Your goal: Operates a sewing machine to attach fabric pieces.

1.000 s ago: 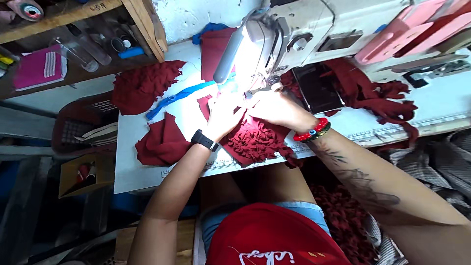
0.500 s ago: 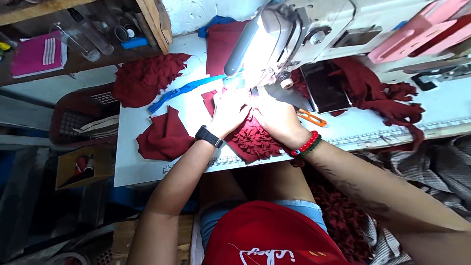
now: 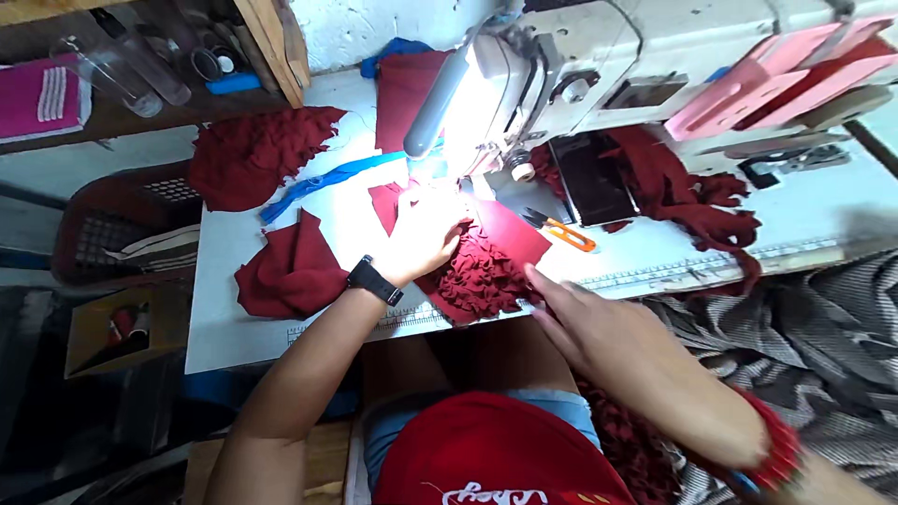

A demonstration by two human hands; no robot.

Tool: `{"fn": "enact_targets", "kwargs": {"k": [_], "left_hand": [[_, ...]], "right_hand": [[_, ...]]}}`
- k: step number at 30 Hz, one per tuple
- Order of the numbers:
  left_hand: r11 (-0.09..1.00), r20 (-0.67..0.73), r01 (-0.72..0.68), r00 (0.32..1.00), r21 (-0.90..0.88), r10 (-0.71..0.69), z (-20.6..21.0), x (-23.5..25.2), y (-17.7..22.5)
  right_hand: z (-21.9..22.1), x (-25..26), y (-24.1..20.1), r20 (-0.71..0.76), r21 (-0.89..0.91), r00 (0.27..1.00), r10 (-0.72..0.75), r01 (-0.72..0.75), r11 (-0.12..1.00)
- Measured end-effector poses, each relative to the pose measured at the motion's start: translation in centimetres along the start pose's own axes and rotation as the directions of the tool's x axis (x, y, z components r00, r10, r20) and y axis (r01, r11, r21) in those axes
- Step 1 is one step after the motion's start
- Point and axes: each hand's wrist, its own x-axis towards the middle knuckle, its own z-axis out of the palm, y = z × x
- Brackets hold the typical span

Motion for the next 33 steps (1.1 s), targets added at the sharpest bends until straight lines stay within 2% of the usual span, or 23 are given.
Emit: {"fn": "enact_targets", "kwargs": {"k": [2, 3, 5, 6, 8, 10, 12, 15, 18, 20, 22, 24, 27, 30, 33], "left_hand": [[0.999, -0.024, 0.007, 1.0, -0.038, -0.008, 0.4, 0.1, -0.2], [0.999, -0.023, 0.012, 1.0, -0.046, -0.013, 0.4, 0.2, -0.3], [0.999, 0.006, 0.027, 1.0, -0.041, -0.026, 0.2, 0.4, -0.2], [0.999, 0.011, 0.024, 1.0, -0.027, -0.024, 0.1, 0.6, -0.1], [1.0, -0.009, 0.016, 1.0, 0.009, -0.015, 0.0, 0.7, 0.0], [1.0, -0.057, 0.018, 0.998, 0.013, -0.017, 0.4, 0.9, -0.1], [0.998, -0.134, 0.035, 0.99, -0.047, -0.041, 1.2, 0.9, -0.3], [0.984, -0.201, 0.073, 0.974, -0.161, -0.105, 1.9, 0.5, -0.6], [0.978, -0.232, 0.089, 0.964, -0.191, -0.133, 2.2, 0.3, -0.7], [0.975, -0.229, 0.097, 0.963, -0.201, -0.144, 2.4, 0.5, -0.8], [0.972, -0.215, 0.11, 0.964, -0.206, -0.154, 2.4, 0.5, -0.7], [0.973, -0.221, 0.11, 0.963, -0.203, -0.155, 2.5, 0.5, -0.6], [0.978, -0.243, 0.099, 0.959, -0.185, -0.143, 2.3, 0.2, -0.2], [0.986, -0.217, 0.087, 0.969, -0.142, -0.117, 1.8, -0.2, 0.6], [1.0, -0.232, -0.023, 0.973, 0.001, 0.023, 1.9, 0.1, -0.3]], "right_hand": [[-1.8, -3.5, -0.3, 0.101, -0.024, 0.995, -0.001, 0.004, 1.0], [-2.9, -4.9, -0.6, 0.221, -0.004, 0.975, -0.001, 0.002, 1.0], [-4.8, -6.0, -0.6, 0.472, 0.053, 0.882, -0.019, -0.007, 0.999], [-5.2, -5.8, -0.3, 0.482, 0.071, 0.875, -0.038, 0.004, 0.997], [-4.5, -3.5, 0.5, 0.24, 0.092, 0.968, -0.071, 0.05, 0.995], [-2.9, 1.1, 1.3, 0.0, 0.132, 0.999, -0.043, 0.042, 0.99], [-0.9, 5.9, 1.8, -0.059, 0.213, 0.998, 0.033, -0.019, 0.977], [2.0, 10.1, 2.5, 0.023, 0.288, 0.994, 0.11, -0.112, 0.951], [2.4, 10.7, 2.7, 0.037, 0.38, 0.991, 0.125, -0.13, 0.916], [1.7, 10.9, 2.9, 0.096, 0.513, 0.982, 0.163, -0.189, 0.837], [1.7, 11.9, 3.2, 0.22, 0.636, 0.953, 0.21, -0.303, 0.709], [2.4, 12.3, 3.3, 0.274, 0.684, 0.93, 0.244, -0.367, 0.631], [3.7, 11.9, 3.1, 0.107, 0.61, 0.971, 0.214, -0.234, 0.757], [5.5, 10.7, 2.8, -0.146, 0.359, 0.985, 0.089, -0.032, 0.933], [6.7, 10.6, 2.5, -0.249, 0.128, 0.968, -0.044, 0.078, 0.989]]}}
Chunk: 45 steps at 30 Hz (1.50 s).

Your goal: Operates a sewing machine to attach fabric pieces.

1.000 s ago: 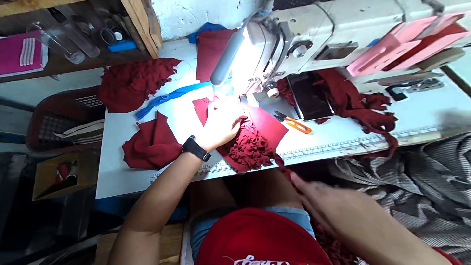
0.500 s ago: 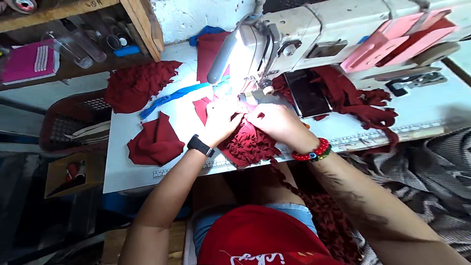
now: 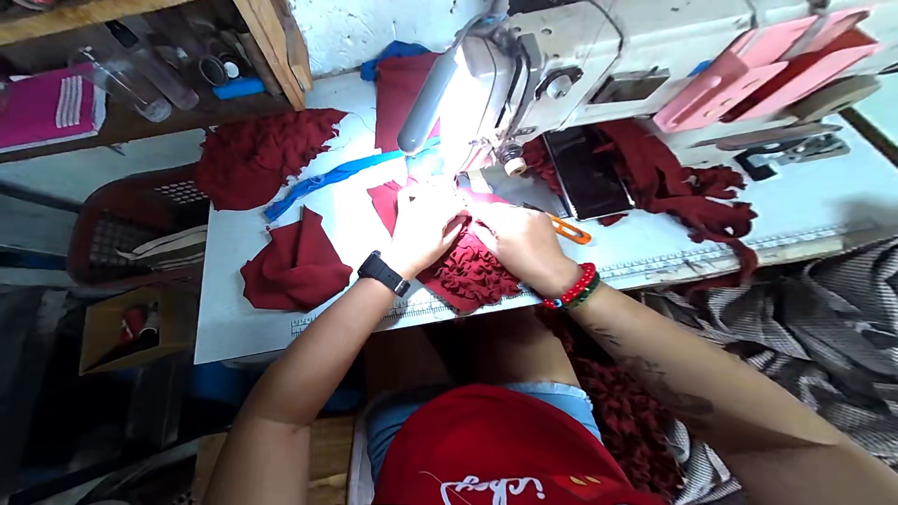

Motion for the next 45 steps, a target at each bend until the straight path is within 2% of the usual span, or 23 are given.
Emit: {"fn": "enact_targets", "kwargs": {"k": [2, 4, 6, 9, 12, 15, 18, 23, 25, 27, 31, 33, 36, 38, 42, 45], "left_hand": [[0.982, 0.025, -0.181, 0.983, 0.051, 0.18, -0.5, 0.5, -1.7], [0.962, 0.129, -0.261, 0.96, 0.081, 0.25, -1.9, 0.9, -2.8], [0.978, 0.173, -0.206, 0.965, 0.033, 0.197, -2.9, 0.8, -2.8], [0.995, 0.098, -0.1, 0.99, -0.017, 0.102, -3.3, 0.1, -1.2], [0.995, 0.094, -0.101, 0.99, -0.018, 0.102, -3.2, -0.7, 0.5], [0.989, 0.192, -0.148, 0.971, 0.023, 0.141, -2.8, -0.9, 0.6], [0.994, 0.206, -0.108, 0.973, -0.002, 0.106, -2.6, -1.0, 0.3], [0.999, 0.213, -0.016, 0.977, 0.032, 0.009, -3.0, -0.2, 1.6], [0.998, 0.236, 0.006, 0.971, 0.061, -0.02, -2.8, 0.2, 2.1], [0.997, 0.238, 0.034, 0.97, 0.069, -0.049, -2.5, 0.2, 2.3], [0.993, 0.12, 0.079, 0.989, 0.083, -0.089, -1.4, -0.4, 2.5], [0.99, 0.073, 0.106, 0.991, 0.096, -0.113, -0.9, -0.6, 2.5], [0.99, 0.01, 0.13, 0.991, 0.05, -0.13, -0.3, -0.9, 2.2], [0.988, 0.007, 0.154, 0.988, 0.011, -0.154, -0.3, -1.0, 2.1], [0.987, -0.019, 0.164, 0.986, 0.0, -0.164, -0.2, -1.2, 2.0], [0.987, -0.033, 0.158, 0.987, -0.003, -0.158, -0.2, -1.2, 2.2]], "right_hand": [[-0.4, -0.4, -1.0, 0.049, -0.059, 0.998, -0.036, 0.039, 0.997], [-0.8, -1.2, -2.5, 0.106, -0.079, 0.993, -0.05, 0.059, 0.995], [-1.1, -1.6, -3.3, 0.151, -0.082, 0.988, -0.036, 0.048, 0.995], [-1.7, -1.5, -3.9, 0.184, -0.067, 0.983, -0.014, 0.027, 0.997], [-2.1, -1.6, -4.3, 0.22, -0.062, 0.975, -0.03, 0.045, 0.997], [-2.4, -1.5, -3.8, 0.25, -0.039, 0.967, -0.036, 0.048, 0.998], [-3.2, -1.2, -2.7, 0.24, 0.028, 0.971, -0.018, 0.012, 1.0], [-3.0, -1.5, -1.8, 0.245, 0.057, 0.968, -0.054, 0.042, 0.998], [-3.8, -1.0, -1.0, 0.31, 0.184, 0.951, -0.012, -0.047, 0.982], [-5.1, -0.3, -0.2, 0.378, 0.319, 0.921, 0.099, -0.23, 0.919], [-6.6, 0.9, 0.3, 0.529, 0.463, 0.805, 0.267, -0.538, 0.705], [-6.6, 1.1, 0.5, 0.562, 0.498, 0.774, 0.29, -0.597, 0.629], [-6.5, 1.1, 0.7, 0.569, 0.526, 0.763, 0.306, -0.624, 0.578], [-6.4, 1.0, 0.7, 0.557, 0.512, 0.77, 0.312, -0.614, 0.601], [-5.6, 0.9, 1.0, 0.431, 0.424, 0.859, 0.277, -0.463, 0.778], [-4.5, 1.0, 0.9, 0.343, 0.388, 0.891, 0.299, -0.424, 0.818]]}}
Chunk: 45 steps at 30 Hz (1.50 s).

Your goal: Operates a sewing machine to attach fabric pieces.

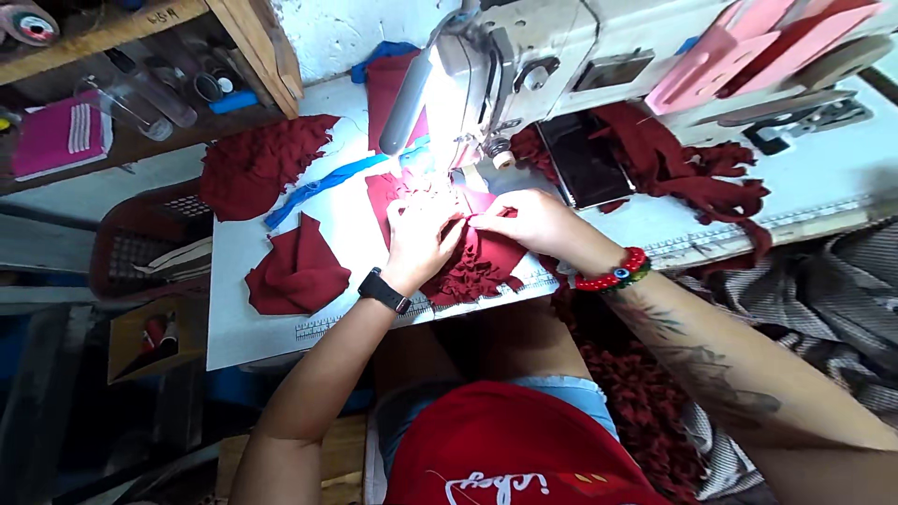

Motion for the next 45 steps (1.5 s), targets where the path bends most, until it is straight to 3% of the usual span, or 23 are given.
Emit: {"fn": "enact_targets", "kwargs": {"k": [3, 7, 10, 12, 14, 21, 26, 30, 35, 38, 42, 45], "left_hand": [[1.0, -0.006, 0.005, 1.0, 0.009, -0.005, 0.1, -0.1, 0.2], [0.995, -0.015, -0.053, 0.998, 0.08, 0.054, -0.1, -0.2, 0.1], [0.951, 0.094, -0.298, 0.952, 0.077, 0.291, -1.4, 0.9, -1.6], [0.897, 0.15, -0.435, 0.895, 0.077, 0.421, -2.0, 2.1, -3.2], [0.876, 0.205, -0.474, 0.869, 0.084, 0.451, -2.8, 2.5, -2.9], [0.96, 0.267, -0.279, 0.924, -0.019, 0.274, -2.4, 0.2, -0.7], [0.958, 0.236, -0.285, 0.93, -0.018, 0.281, -2.3, -0.8, -1.3], [0.979, 0.251, -0.187, 0.947, -0.075, 0.2, -2.5, -0.7, -0.8], [0.986, 0.299, -0.147, 0.947, 0.074, 0.118, -2.3, 0.7, 1.2], [0.987, 0.25, -0.134, 0.962, 0.087, 0.109, -1.7, 0.9, 1.1], [0.996, 0.124, -0.067, 0.99, -0.051, 0.073, -0.6, 0.1, 0.2], [0.993, 0.071, -0.037, 0.996, -0.111, 0.045, -0.4, -0.3, 0.1]], "right_hand": [[1.1, -0.6, -0.1, -0.079, -0.048, 0.996, -0.041, 0.038, 0.998], [3.3, -1.3, 0.7, -0.178, -0.333, 0.952, -0.249, 0.18, 0.925], [4.5, -1.7, 1.2, -0.173, -0.476, 0.899, -0.403, 0.282, 0.833], [5.1, -2.5, 0.5, -0.122, -0.517, 0.901, -0.416, 0.3, 0.802], [5.3, -3.1, -0.1, -0.088, -0.517, 0.915, -0.394, 0.296, 0.803], [4.6, -3.8, 0.1, -0.054, -0.486, 0.934, -0.353, 0.284, 0.826], [4.2, -4.1, 0.2, -0.019, -0.503, 0.933, -0.359, 0.302, 0.81], [4.7, -4.3, 0.5, -0.002, -0.511, 0.912, -0.41, 0.352, 0.784], [2.4, -3.4, 0.9, -0.012, -0.374, 0.955, -0.296, 0.271, 0.887], [1.8, -4.2, 1.6, -0.016, -0.396, 0.964, -0.265, 0.237, 0.887], [0.8, -5.3, 1.3, -0.014, -0.431, 0.979, -0.201, 0.176, 0.885], [0.8, -4.0, 0.7, -0.067, -0.397, 0.969, -0.239, 0.194, 0.897]]}}
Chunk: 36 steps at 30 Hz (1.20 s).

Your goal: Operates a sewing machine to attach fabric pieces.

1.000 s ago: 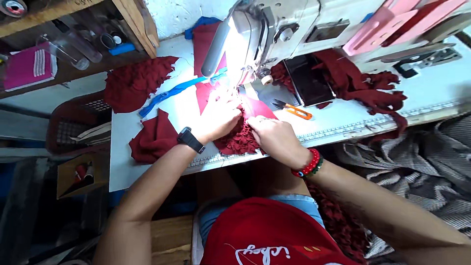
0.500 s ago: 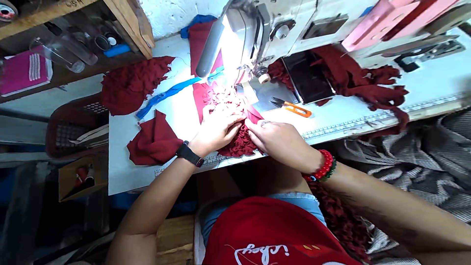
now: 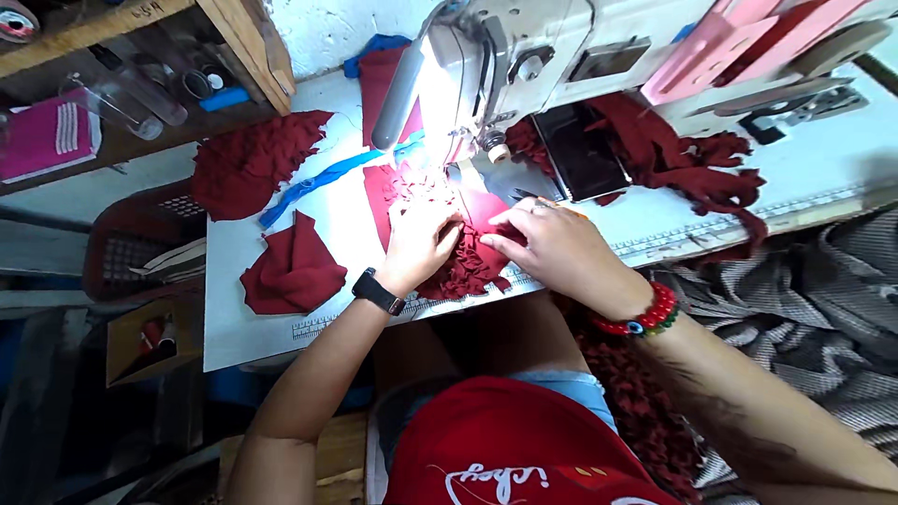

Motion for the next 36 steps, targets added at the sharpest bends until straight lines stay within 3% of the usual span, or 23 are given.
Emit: {"fn": "enact_targets", "kwargs": {"k": [5, 9, 11, 14, 20, 24, 27, 30, 33, 36], "left_hand": [[1.0, -0.037, 0.01, 0.999, 0.016, -0.009, 0.2, -0.3, 0.0], [0.993, -0.057, -0.001, 0.998, 0.119, 0.007, 0.6, -0.4, 0.4], [0.996, -0.066, 0.014, 0.998, 0.093, -0.008, 0.6, -0.4, 0.4], [0.997, -0.074, 0.026, 0.997, 0.069, -0.021, 0.6, -0.3, 0.3], [0.996, -0.11, 0.028, 0.994, 0.086, -0.018, 0.9, -0.5, 0.3], [0.994, -0.127, 0.015, 0.992, 0.109, -0.001, 1.0, -0.5, 0.5], [0.989, -0.125, -0.009, 0.992, 0.15, 0.028, 0.9, -0.4, 0.6], [0.975, -0.011, -0.098, 0.995, 0.199, 0.102, 0.4, -0.5, 0.5], [0.985, 0.125, -0.145, 0.983, 0.098, 0.133, -2.3, -0.6, 0.8], [0.995, 0.088, -0.089, 0.992, 0.042, 0.086, -2.9, -0.4, -0.3]], "right_hand": [[1.1, 2.2, -0.6, -0.014, 0.085, 1.0, -0.021, 0.022, 0.996], [-0.1, 2.4, -0.8, 0.095, 0.322, 0.985, 0.142, -0.165, 0.932], [0.2, 2.5, -0.7, 0.142, 0.318, 0.983, 0.12, -0.16, 0.934], [1.0, 2.6, -0.4, 0.099, 0.233, 0.993, 0.061, -0.083, 0.969], [0.4, 2.9, -0.7, 0.116, 0.383, 0.983, 0.139, -0.173, 0.907], [1.6, 2.9, -0.5, 0.019, 0.295, 0.996, 0.087, -0.089, 0.951], [2.9, 2.8, -0.6, -0.081, 0.074, 0.997, 0.004, 0.002, 0.997], [3.7, 1.8, -1.0, -0.105, -0.096, 0.982, -0.155, 0.145, 0.985], [2.8, 0.8, -1.8, -0.028, -0.08, 0.978, -0.207, 0.204, 0.976], [2.2, 1.5, -1.2, -0.022, -0.027, 0.97, -0.242, 0.241, 0.97]]}}
